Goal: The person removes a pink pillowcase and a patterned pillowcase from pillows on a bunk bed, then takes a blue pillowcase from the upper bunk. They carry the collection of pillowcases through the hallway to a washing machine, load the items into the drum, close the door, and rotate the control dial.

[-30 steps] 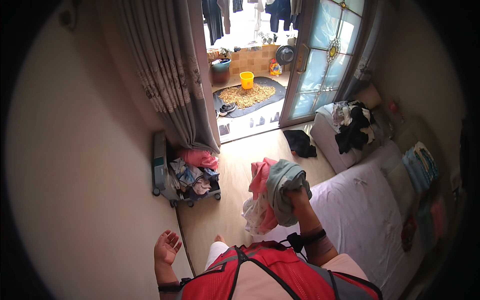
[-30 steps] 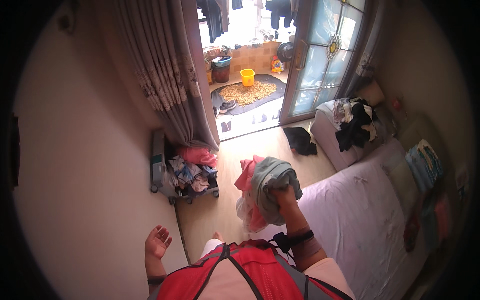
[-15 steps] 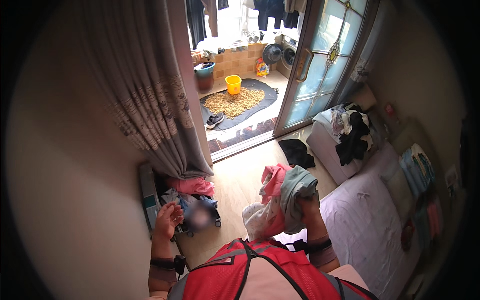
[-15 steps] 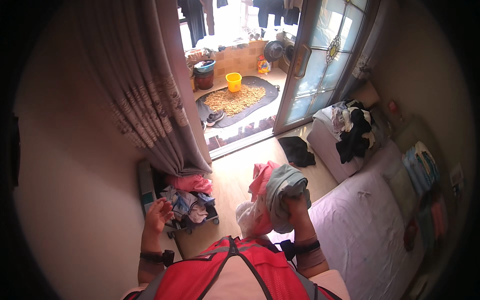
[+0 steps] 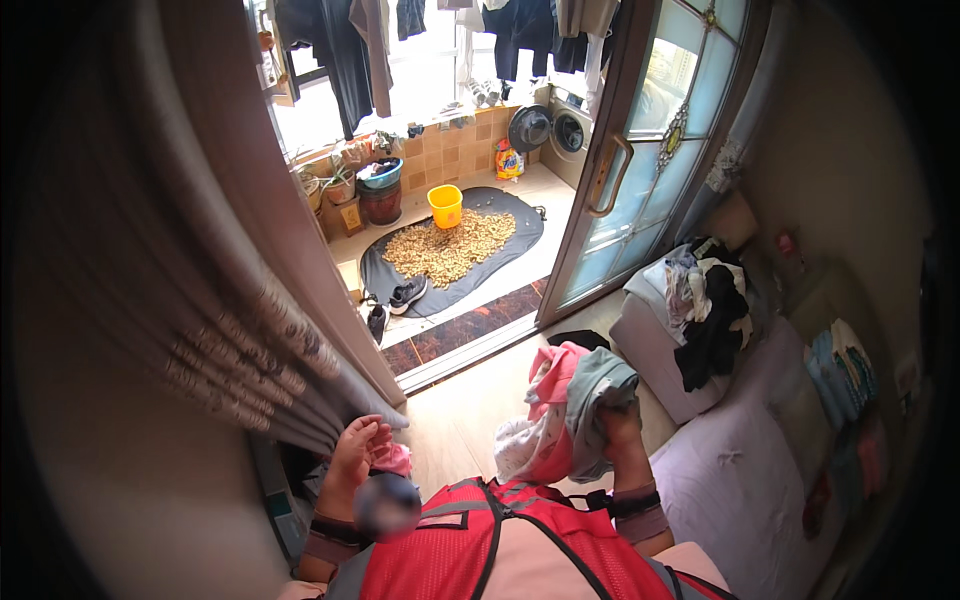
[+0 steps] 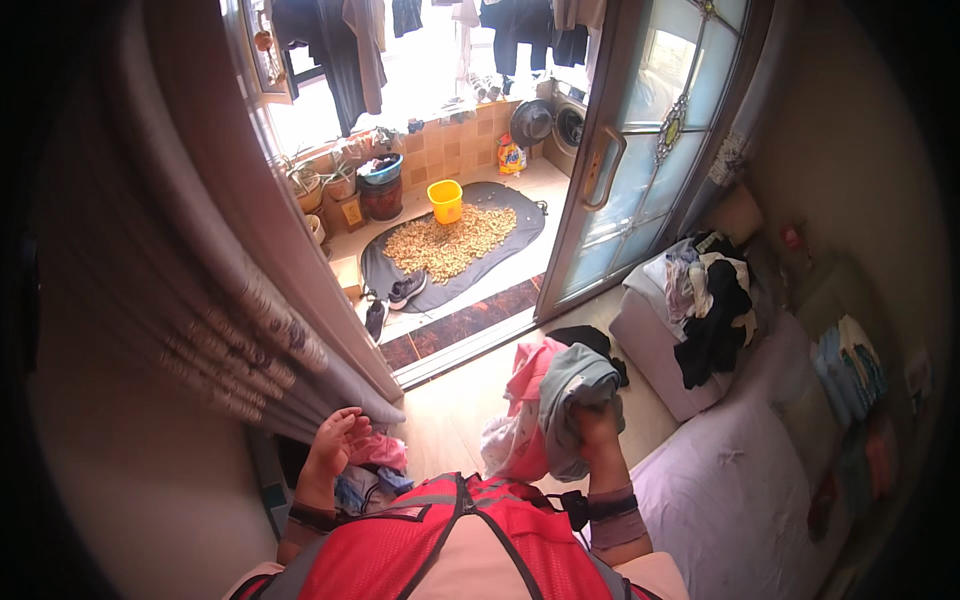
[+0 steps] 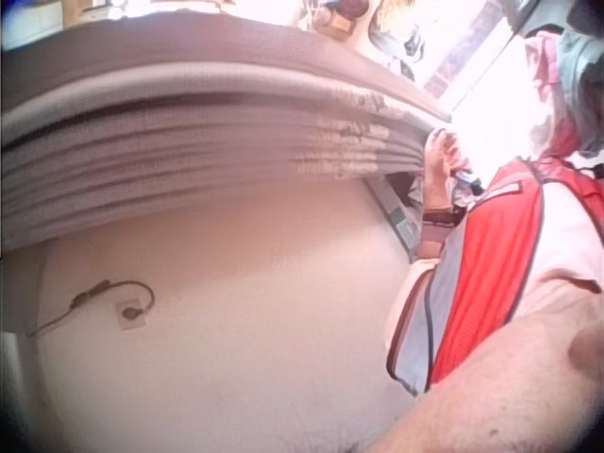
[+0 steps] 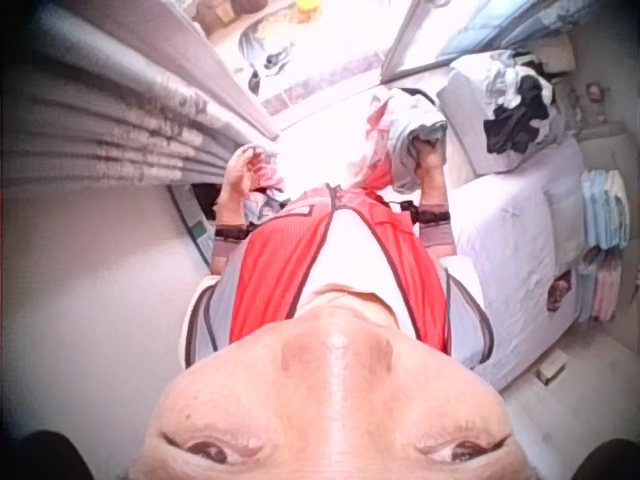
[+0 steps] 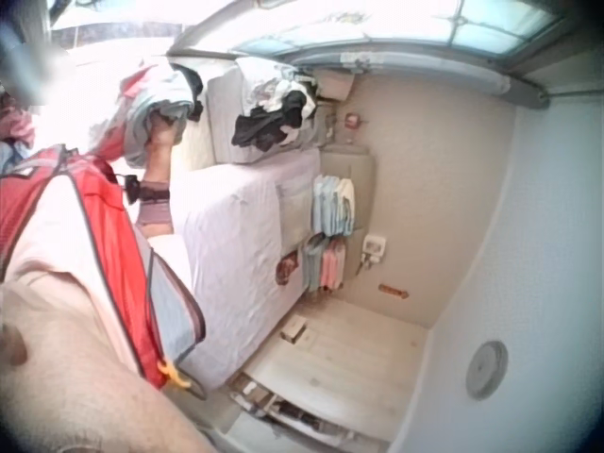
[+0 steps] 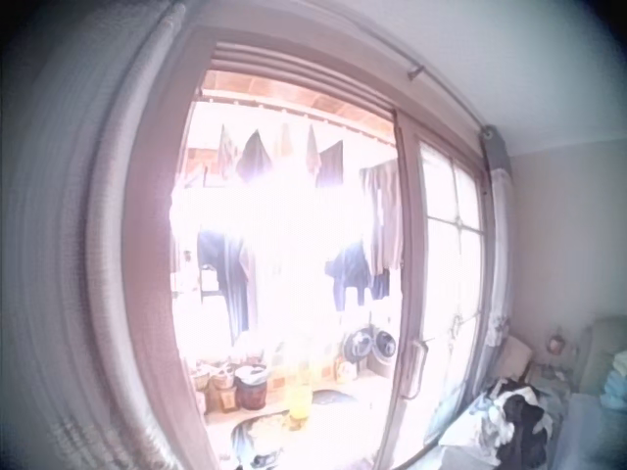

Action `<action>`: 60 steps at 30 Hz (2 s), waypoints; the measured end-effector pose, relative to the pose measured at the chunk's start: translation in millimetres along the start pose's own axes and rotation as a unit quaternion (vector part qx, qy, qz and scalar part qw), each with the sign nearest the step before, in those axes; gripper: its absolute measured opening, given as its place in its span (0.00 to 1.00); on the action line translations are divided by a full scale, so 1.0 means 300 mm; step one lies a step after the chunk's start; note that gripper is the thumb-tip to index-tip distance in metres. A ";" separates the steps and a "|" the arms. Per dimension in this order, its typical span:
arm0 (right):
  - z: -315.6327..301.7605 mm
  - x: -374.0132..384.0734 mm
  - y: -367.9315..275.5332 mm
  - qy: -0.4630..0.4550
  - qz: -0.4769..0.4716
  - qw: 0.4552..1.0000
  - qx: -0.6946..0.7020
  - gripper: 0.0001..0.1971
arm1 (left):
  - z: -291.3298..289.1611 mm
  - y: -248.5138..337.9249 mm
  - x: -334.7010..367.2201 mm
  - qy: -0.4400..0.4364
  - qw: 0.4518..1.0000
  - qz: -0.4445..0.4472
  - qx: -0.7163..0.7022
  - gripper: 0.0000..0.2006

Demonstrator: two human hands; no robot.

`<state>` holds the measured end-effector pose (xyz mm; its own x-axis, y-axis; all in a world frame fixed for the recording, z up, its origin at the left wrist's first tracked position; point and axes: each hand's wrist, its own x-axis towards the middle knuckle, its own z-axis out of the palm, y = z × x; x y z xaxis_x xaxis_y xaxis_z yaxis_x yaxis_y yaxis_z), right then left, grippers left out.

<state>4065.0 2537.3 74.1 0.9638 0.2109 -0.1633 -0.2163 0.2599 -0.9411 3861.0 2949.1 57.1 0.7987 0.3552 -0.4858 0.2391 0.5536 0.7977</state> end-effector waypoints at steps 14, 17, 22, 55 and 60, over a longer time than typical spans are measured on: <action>0.099 0.812 -0.138 0.057 0.027 0.997 0.039 0.26 | 0.363 0.280 0.882 -0.037 0.997 -0.070 0.019 0.10; 0.142 0.969 -0.179 0.092 0.018 0.995 0.023 0.27 | 0.455 0.369 1.101 -0.036 0.996 -0.073 0.024 0.11; 0.190 1.234 -0.192 0.079 0.006 0.996 0.042 0.26 | 0.581 0.529 1.457 -0.113 0.989 -0.077 0.057 0.11; 1.014 3.201 -0.403 -0.225 -0.009 0.968 -0.114 0.17 | 1.291 1.272 3.150 -0.367 0.925 -0.007 -0.101 0.41; 0.939 3.425 -0.288 -0.149 -0.050 0.947 -0.279 0.23 | 1.397 1.314 3.354 -0.390 0.920 -0.008 -0.040 0.36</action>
<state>5030.0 2997.0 71.1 0.8701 0.4901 -0.0515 0.0706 -0.2274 -0.9712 4990.2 3209.1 32.5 0.9562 -0.2847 -0.0686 0.2379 0.6189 0.7486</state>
